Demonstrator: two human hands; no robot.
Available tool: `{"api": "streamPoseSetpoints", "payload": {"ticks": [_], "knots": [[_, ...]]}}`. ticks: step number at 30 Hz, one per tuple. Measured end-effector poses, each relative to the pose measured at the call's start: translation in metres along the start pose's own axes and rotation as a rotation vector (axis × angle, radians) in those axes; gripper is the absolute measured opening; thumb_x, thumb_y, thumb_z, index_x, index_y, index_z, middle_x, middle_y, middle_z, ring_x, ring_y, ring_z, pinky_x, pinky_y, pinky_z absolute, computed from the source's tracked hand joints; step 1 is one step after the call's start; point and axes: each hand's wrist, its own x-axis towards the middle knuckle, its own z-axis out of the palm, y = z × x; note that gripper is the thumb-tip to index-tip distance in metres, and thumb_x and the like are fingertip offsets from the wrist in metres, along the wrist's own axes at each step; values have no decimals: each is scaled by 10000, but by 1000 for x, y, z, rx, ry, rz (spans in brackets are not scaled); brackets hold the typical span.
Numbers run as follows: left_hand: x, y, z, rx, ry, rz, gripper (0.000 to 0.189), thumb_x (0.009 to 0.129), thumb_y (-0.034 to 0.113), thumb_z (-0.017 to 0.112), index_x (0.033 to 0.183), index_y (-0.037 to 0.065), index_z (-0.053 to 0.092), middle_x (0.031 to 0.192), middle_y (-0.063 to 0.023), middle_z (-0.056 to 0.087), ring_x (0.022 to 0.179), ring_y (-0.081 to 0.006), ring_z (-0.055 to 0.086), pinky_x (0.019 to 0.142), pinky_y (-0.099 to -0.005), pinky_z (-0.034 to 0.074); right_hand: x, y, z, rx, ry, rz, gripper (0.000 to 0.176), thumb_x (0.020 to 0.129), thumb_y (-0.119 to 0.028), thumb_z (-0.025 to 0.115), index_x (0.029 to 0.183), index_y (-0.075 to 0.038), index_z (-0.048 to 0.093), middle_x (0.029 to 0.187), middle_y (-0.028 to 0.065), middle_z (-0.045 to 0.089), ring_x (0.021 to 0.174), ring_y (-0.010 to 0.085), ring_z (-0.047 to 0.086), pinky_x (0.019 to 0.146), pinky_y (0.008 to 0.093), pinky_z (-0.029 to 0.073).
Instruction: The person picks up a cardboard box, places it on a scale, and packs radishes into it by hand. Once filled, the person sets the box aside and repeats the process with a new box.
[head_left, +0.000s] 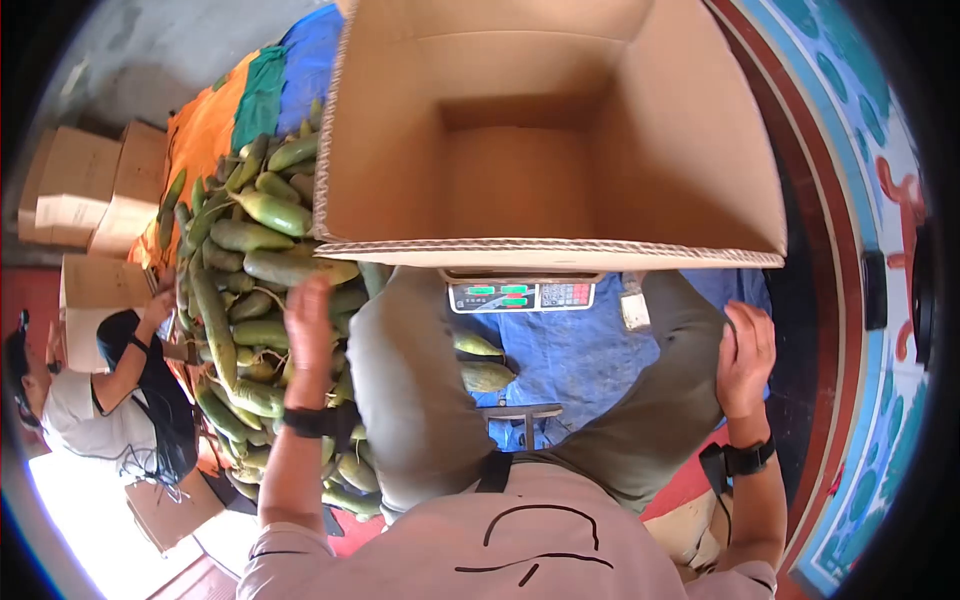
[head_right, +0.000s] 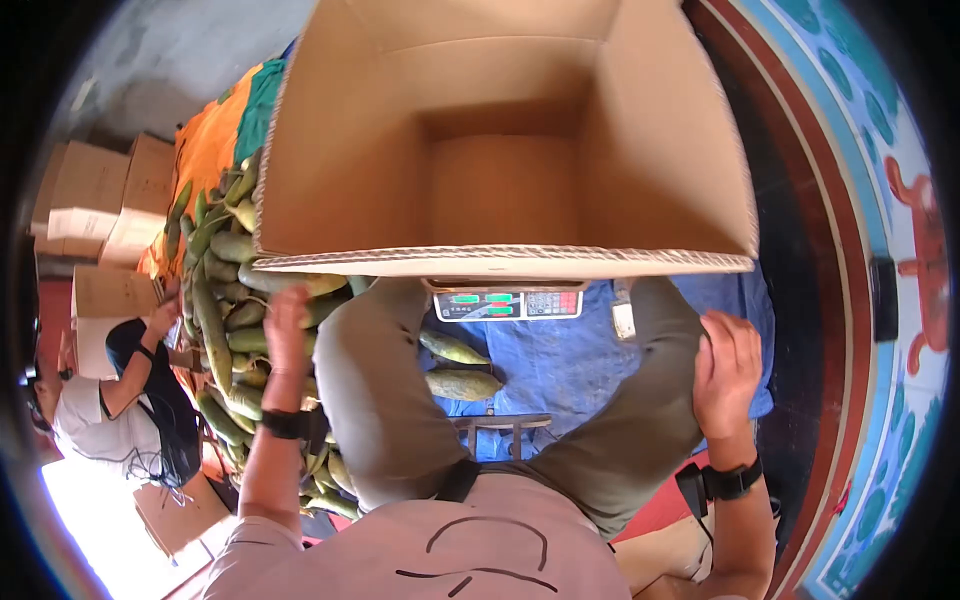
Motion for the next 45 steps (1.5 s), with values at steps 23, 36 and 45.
{"api": "streamPoseSetpoints", "payload": {"ticks": [23,36,45], "knots": [[62,-183,252,881,-697,225,178,833,165,601,960,74,686,960,-57,655,969,-205,580,899,-344,414,-18,17,-8,-170,-256,21,319,885,-4,485,1194,42,548,1185,256,544,1094,442,518,940,485,405],[-67,-224,167,1071,-888,585,207,806,209,592,934,97,711,1000,-54,664,1023,-229,586,978,-383,367,-2,4,-2,-146,-246,-3,291,870,16,483,1148,38,566,1106,229,582,1032,419,551,912,469,426],[-91,-194,59,1410,-740,737,255,793,214,578,1000,111,685,1082,-51,629,1126,-237,530,1034,-408,319,-4,-4,3,-42,-162,35,209,839,26,516,1034,17,589,983,181,600,886,369,566,798,445,447]]}}
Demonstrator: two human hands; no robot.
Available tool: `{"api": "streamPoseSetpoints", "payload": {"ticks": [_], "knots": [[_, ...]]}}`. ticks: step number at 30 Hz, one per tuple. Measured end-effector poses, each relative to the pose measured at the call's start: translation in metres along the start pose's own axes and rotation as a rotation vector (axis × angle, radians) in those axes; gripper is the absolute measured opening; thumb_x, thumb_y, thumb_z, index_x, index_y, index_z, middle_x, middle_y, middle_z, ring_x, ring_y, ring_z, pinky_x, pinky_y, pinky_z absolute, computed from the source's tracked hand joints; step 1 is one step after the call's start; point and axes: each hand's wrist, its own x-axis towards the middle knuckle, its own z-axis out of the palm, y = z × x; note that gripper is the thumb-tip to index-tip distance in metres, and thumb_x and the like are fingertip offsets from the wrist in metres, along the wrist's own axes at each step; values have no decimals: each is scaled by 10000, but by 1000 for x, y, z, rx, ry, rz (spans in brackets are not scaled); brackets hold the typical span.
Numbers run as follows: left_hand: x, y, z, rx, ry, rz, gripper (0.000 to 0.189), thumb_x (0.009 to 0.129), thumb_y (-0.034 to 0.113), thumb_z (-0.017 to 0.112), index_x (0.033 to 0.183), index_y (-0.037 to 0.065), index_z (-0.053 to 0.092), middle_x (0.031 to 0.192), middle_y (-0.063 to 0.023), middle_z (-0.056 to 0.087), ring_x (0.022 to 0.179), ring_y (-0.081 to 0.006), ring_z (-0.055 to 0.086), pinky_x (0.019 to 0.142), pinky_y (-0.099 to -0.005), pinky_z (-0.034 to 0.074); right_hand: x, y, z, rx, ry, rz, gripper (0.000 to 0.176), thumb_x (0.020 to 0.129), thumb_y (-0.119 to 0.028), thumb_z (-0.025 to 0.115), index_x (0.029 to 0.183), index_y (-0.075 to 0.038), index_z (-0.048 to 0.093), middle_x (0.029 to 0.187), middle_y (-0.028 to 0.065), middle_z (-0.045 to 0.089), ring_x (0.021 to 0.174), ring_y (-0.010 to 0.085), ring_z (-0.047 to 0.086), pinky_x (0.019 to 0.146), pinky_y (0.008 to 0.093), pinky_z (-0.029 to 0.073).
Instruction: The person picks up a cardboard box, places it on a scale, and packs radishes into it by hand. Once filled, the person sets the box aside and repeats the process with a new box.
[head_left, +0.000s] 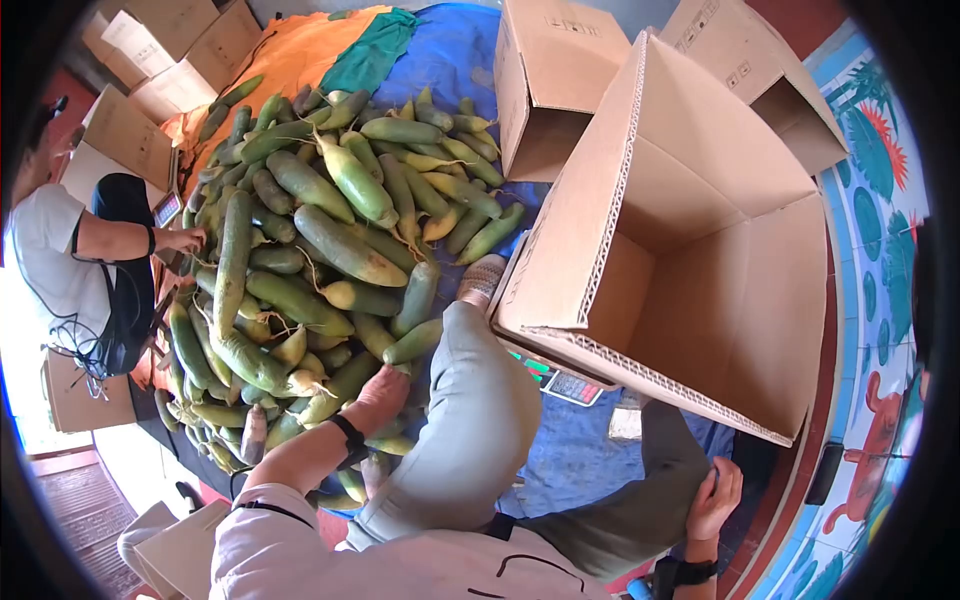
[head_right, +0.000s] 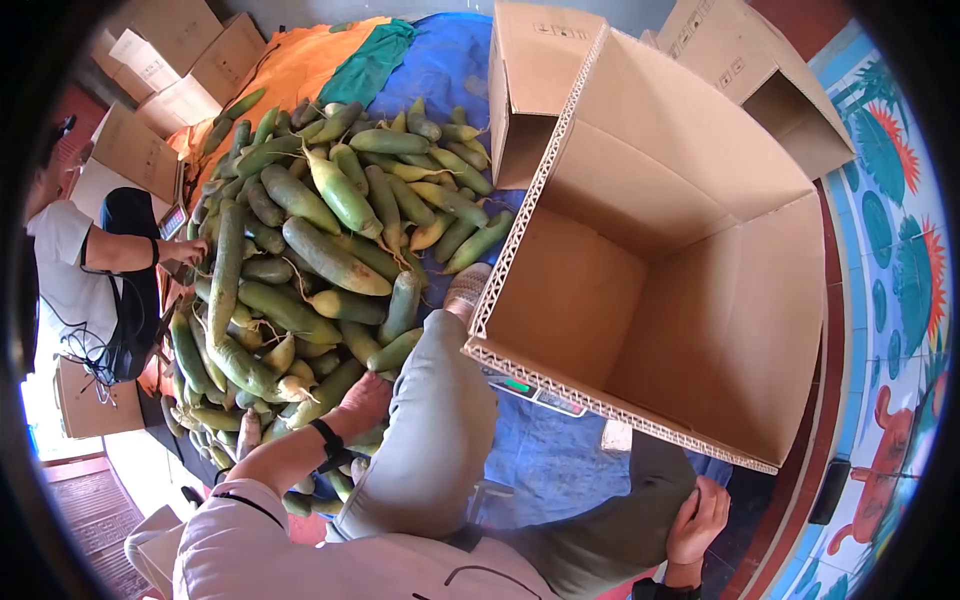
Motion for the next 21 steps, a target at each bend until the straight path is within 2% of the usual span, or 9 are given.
{"api": "streamPoseSetpoints", "payload": {"ticks": [3,5,7,8,11,12,16,19,21], "knots": [[2,-27,-60,-222,-135,-133,314,797,232,586,1077,99,634,1127,-65,591,1159,-233,501,1023,-420,331,-2,2,0,-4,26,-6,204,838,31,515,1027,16,590,965,179,606,870,367,572,787,441,453],[4,-34,-72,-304,-58,-258,358,776,276,642,1081,89,625,1185,-77,555,1187,-250,481,1036,-448,331,-5,3,1,2,40,-3,202,837,34,515,1022,15,592,956,179,609,862,367,576,782,439,455],[9,-40,-98,-398,-111,-344,432,743,323,708,1100,95,622,1330,-91,473,1254,-284,443,1067,-484,308,-9,6,3,-7,50,6,191,832,39,515,1003,12,594,940,183,613,843,370,584,766,437,466],[11,-36,-85,-322,-31,-357,472,718,343,746,1126,139,625,1479,-106,336,1322,-331,386,1045,-502,355,-10,6,4,-8,54,8,191,832,39,515,1003,12,594,940,183,613,843,370,584,766,437,466],[27,-24,-59,-397,-130,-441,472,722,322,744,1160,193,624,1537,-138,255,1335,-382,369,952,-484,452,-11,5,4,36,44,26,178,828,44,512,983,13,594,925,184,613,825,371,589,749,434,475],[32,-17,-38,-487,-156,-527,452,717,283,739,1154,227,640,1551,-167,218,1300,-415,399,856,-462,512,-11,3,3,36,44,19,175,826,47,510,976,16,594,917,186,612,819,371,591,740,435,479],[40,-8,-22,-456,-222,-585,433,695,255,745,1120,224,669,1541,-177,230,1235,-404,454,831,-439,523,-10,6,3,45,24,28,168,824,55,506,964,21,593,892,192,608,806,376,596,724,440,484],[37,-14,-26,-467,-121,-558,409,670,257,752,1073,219,694,1480,-178,312,1165,-364,492,821,-392,526,-8,4,3,57,21,36,166,824,58,502,960,23,591,880,194,606,796,381,598,714,441,486],[37,-24,-39,-413,-174,-486,406,663,282,746,1062,220,702,1345,-167,418,1112,-337,509,841,-350,517,-7,3,3,60,11,40,165,825,59,502,959,23,590,879,194,605,793,381,598,711,438,487]]}}
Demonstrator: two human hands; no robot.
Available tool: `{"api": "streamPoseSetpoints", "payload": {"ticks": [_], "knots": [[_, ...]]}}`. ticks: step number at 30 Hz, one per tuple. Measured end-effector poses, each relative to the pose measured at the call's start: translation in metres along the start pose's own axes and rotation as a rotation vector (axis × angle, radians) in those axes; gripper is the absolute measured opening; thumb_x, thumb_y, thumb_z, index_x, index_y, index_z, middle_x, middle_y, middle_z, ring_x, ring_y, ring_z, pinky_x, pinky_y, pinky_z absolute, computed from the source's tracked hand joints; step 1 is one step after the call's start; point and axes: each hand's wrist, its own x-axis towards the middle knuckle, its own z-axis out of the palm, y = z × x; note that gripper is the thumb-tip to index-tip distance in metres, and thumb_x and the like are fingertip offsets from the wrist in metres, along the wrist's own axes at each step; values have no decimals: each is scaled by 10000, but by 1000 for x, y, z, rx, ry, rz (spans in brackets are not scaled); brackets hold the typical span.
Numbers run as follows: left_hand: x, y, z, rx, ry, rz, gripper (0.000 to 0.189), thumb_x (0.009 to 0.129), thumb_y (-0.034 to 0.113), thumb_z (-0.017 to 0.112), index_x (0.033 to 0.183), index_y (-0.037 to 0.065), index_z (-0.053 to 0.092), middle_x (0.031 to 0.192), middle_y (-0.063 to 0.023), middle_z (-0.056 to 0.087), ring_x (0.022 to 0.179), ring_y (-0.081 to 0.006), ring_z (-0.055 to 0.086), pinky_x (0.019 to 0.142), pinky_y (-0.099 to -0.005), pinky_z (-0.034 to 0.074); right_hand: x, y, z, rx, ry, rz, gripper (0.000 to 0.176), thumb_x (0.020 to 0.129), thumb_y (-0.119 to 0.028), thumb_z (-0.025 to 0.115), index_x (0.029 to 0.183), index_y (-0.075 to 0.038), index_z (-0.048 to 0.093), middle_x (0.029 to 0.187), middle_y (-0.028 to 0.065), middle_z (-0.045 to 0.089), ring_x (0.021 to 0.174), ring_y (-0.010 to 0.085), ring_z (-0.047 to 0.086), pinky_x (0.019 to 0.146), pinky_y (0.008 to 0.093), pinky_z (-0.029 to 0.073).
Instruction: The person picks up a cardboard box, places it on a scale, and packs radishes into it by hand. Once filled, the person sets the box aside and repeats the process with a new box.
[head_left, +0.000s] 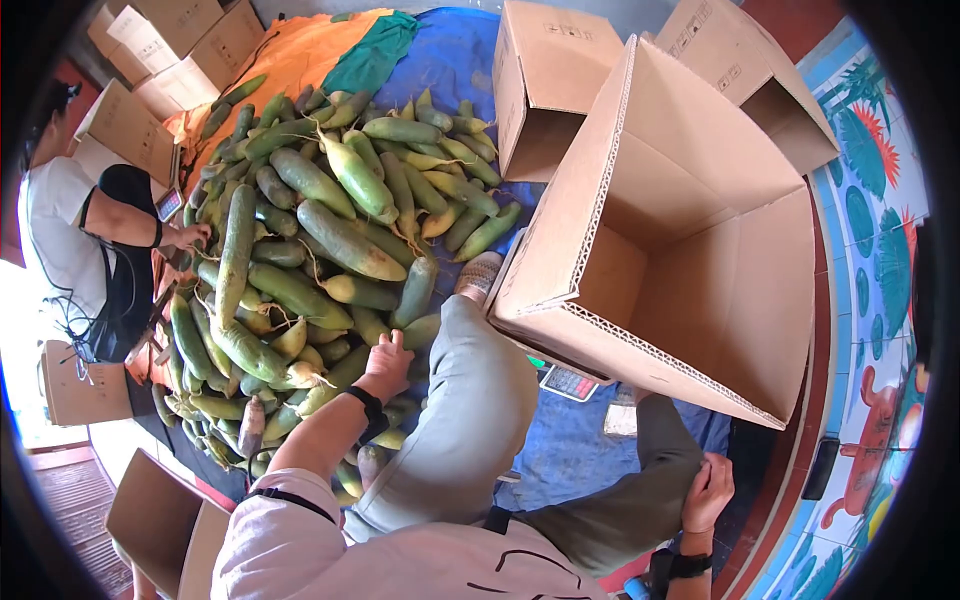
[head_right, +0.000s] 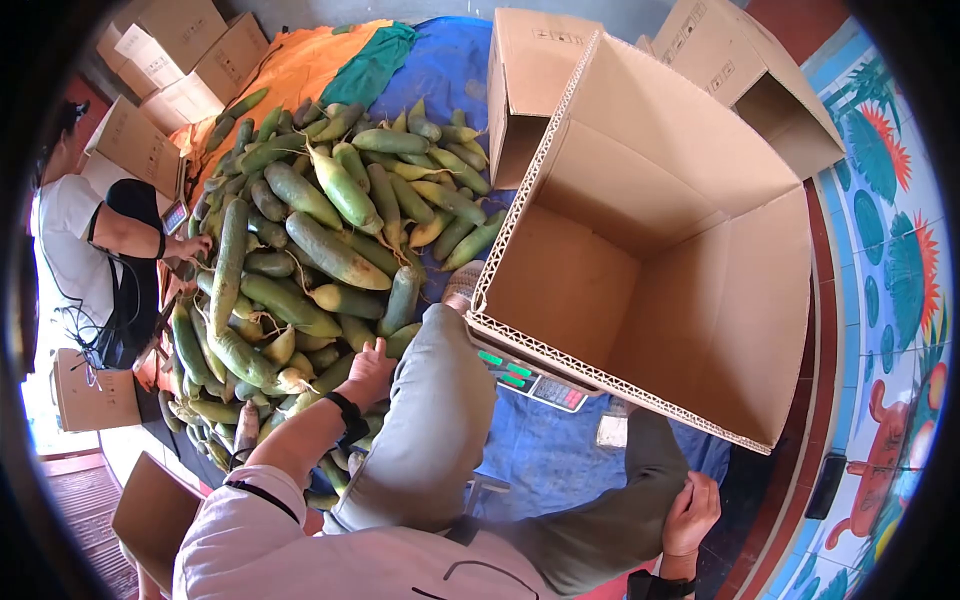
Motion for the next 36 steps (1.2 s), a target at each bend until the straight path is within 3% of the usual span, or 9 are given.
{"api": "streamPoseSetpoints", "payload": {"ticks": [7,12,17,23,26,28,31,34,36], "knots": [[-57,-32,-98,-13,-121,-4,523,603,458,763,1078,246,717,1161,-137,482,1067,-316,528,881,-368,492,0,0,1,28,14,11,159,829,57,506,960,20,588,876,190,605,780,379,602,702,434,489],[-86,-96,-138,98,-91,-134,627,563,503,813,1135,277,693,1247,-151,438,1138,-327,470,944,-391,452,3,-1,1,20,21,-13,151,831,51,512,957,17,588,876,191,604,780,381,603,694,434,488],[-92,-132,-125,299,11,-89,487,644,473,795,1089,290,716,1294,-130,406,1166,-320,445,963,-390,438,1,0,2,28,37,-12,138,840,44,517,953,18,592,877,189,604,782,383,602,690,435,486],[-94,-153,-113,-65,231,-215,215,784,241,726,995,273,750,1160,-97,524,1067,-293,529,931,-394,459,-3,0,3,30,69,4,136,842,47,520,951,22,598,877,189,605,782,380,603,694,435,485],[-111,-157,-129,-360,264,-223,188,852,166,660,995,250,750,1025,-51,611,869,-194,593,791,-344,498,-4,5,0,74,84,24,150,841,53,517,964,20,596,876,188,607,782,381,605,702,434,485],[-133,-155,-150,-1106,209,-231,174,895,107,609,1000,161,737,870,-1,626,707,-114,570,667,-266,468,-2,8,-1,74,100,15,175,832,62,523,984,17,596,903,191,610,814,374,607,726,427,489],[-172,-128,-204,-1384,423,-277,171,936,86,565,1020,97,713,839,34,618,688,-66,558,618,-203,413,9,-8,-13,94,148,-43,197,824,71,528,1001,15,593,939,184,610,851,356,607,745,417,492],[-197,-110,-239,-1536,668,-51,165,972,123,545,1088,76,652,963,-2,635,751,-95,598,656,-237,425,35,-53,-48,165,219,-161,200,821,39,558,1015,12,599,984,168,619,878,331,609,766,398,495],[-207,-90,-265,-1628,732,329,167,967,183,572,1049,53,639,1003,-63,622,747,-137,613,676,-254,447,55,-90,-81,175,288,-264,206,825,1,581,1030,7,603,1008,165,621,883,328,609,772,397,495]]}}
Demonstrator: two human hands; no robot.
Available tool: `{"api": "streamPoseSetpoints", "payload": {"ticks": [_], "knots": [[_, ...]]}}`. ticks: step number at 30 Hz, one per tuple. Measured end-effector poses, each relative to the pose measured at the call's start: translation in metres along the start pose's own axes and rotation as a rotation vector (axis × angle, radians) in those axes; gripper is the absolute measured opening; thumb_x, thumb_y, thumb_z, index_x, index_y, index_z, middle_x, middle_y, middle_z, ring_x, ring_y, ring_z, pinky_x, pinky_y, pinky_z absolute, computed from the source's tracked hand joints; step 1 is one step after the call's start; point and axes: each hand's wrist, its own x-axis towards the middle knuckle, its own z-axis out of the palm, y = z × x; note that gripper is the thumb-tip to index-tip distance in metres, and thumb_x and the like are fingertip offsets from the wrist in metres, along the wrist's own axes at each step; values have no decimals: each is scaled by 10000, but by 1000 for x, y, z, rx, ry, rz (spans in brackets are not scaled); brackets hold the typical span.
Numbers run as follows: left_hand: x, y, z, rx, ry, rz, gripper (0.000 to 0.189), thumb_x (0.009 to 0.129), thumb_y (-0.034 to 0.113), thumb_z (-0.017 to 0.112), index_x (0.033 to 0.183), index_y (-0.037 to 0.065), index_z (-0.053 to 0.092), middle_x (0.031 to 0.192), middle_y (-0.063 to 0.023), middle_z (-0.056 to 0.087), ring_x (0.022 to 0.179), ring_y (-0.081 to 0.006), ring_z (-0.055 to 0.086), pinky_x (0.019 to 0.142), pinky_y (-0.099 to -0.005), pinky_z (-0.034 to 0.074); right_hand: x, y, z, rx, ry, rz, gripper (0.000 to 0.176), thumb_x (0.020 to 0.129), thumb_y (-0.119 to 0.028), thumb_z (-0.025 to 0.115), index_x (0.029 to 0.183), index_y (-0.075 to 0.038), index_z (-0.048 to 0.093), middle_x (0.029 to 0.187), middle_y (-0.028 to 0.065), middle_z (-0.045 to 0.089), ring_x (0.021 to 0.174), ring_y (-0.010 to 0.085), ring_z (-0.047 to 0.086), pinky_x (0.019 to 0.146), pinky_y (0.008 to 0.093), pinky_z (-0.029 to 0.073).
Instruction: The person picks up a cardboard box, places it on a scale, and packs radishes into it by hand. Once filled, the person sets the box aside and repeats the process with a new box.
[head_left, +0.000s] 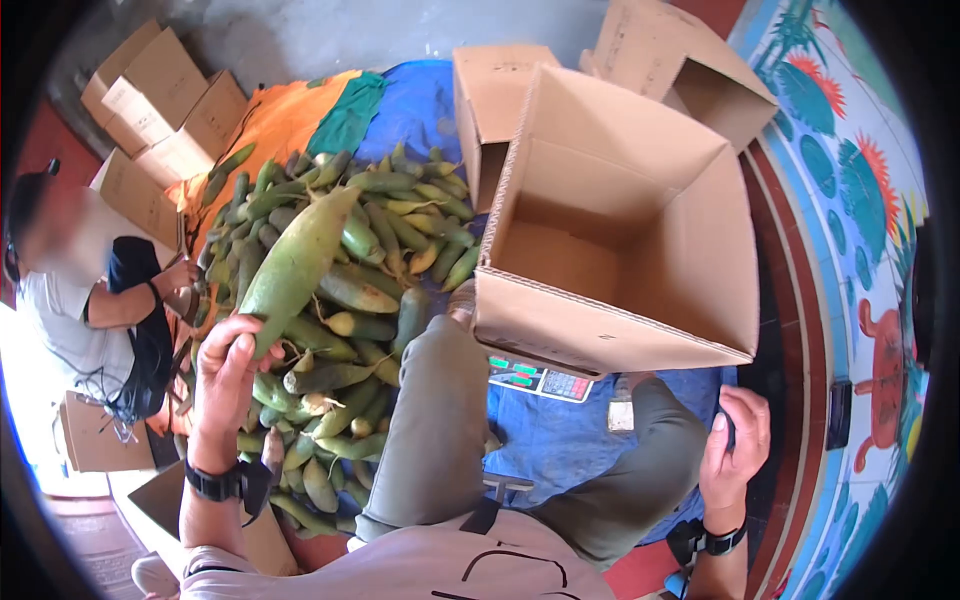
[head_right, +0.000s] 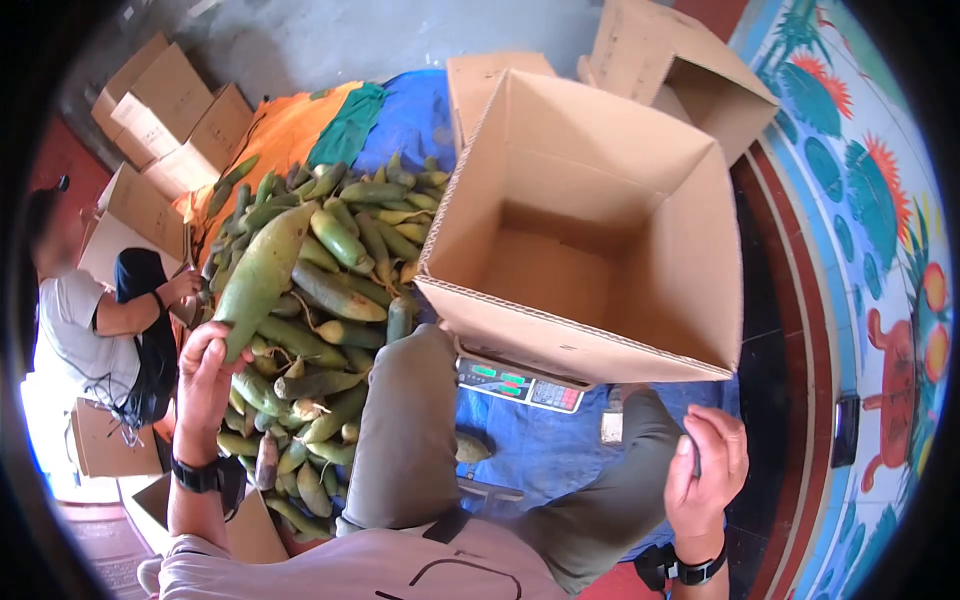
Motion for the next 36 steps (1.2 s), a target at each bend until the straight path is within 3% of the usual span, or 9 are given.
{"api": "streamPoseSetpoints", "payload": {"ticks": [5,10,12,14,18,23,26,28,36], "knots": [[20,68,99,-58,-511,82,174,923,208,637,915,50,710,1062,-122,605,870,-192,597,756,-286,462,84,-61,-24,87,86,-385,529,742,-339,781,1165,-74,603,1253,202,569,1109,405,560,935,496,442],[61,75,159,-137,-1048,190,296,952,208,597,1194,47,650,1163,-143,594,1014,-201,550,897,-325,440,110,-55,-15,146,-190,-244,654,644,-134,809,1250,-145,564,1073,124,630,956,330,622,822,434,503],[55,70,188,-133,-668,298,507,959,214,585,1413,36,441,1252,-164,573,1122,-207,532,992,-343,408,114,-43,-14,153,-175,-243,653,646,-81,800,1248,-130,550,983,118,627,863,333,625,753,405,513],[67,53,198,-76,-613,254,782,960,320,562,1531,41,106,1356,-167,495,1262,-228,449,1073,-373,319,118,-33,-16,128,-228,-133,638,656,-73,794,1241,-115,542,981,142,620,860,346,622,752,412,510],[79,-4,212,555,-209,589,659,923,277,565,1465,16,296,1428,-226,402,1353,-331,361,1116,-429,270,138,-4,-11,23,-174,-97,581,714,-115,775,1232,-53,520,1012,186,629,901,392,619,788,424,506],[71,-18,224,676,-209,633,455,802,274,692,1166,7,633,1449,-287,350,1351,-461,334,1095,-512,302,196,20,6,-235,-439,-72,476,768,-187,741,1157,-13,529,993,187,647,929,378,624,788,435,498],[72,-23,220,718,-179,677,446,787,308,715,1124,21,659,1427,-286,383,1323,-470,375,1075,-519,333,229,39,47,-380,-620,-215,442,777,-200,734,1131,-14,545,963,172,657,920,358,633,786,433,498],[73,-30,219,741,-156,735,488,785,430,710,1066,32,681,1380,-285,440,1273,-473,441,1020,-515,407,251,29,78,-540,-1029,-97,494,772,-228,740,1189,-34,560,1022,185,652,993,369,612,843,442,481],[75,-39,219,710,-109,787,534,801,553,664,993,57,697,1299,-282,518,1183,-490,516,942,-523,476,238,50,247,-628,-1451,-127,322,813,-323,703,1058,-114,691,1005,137,697,989,334,651,836,425,522]]}}
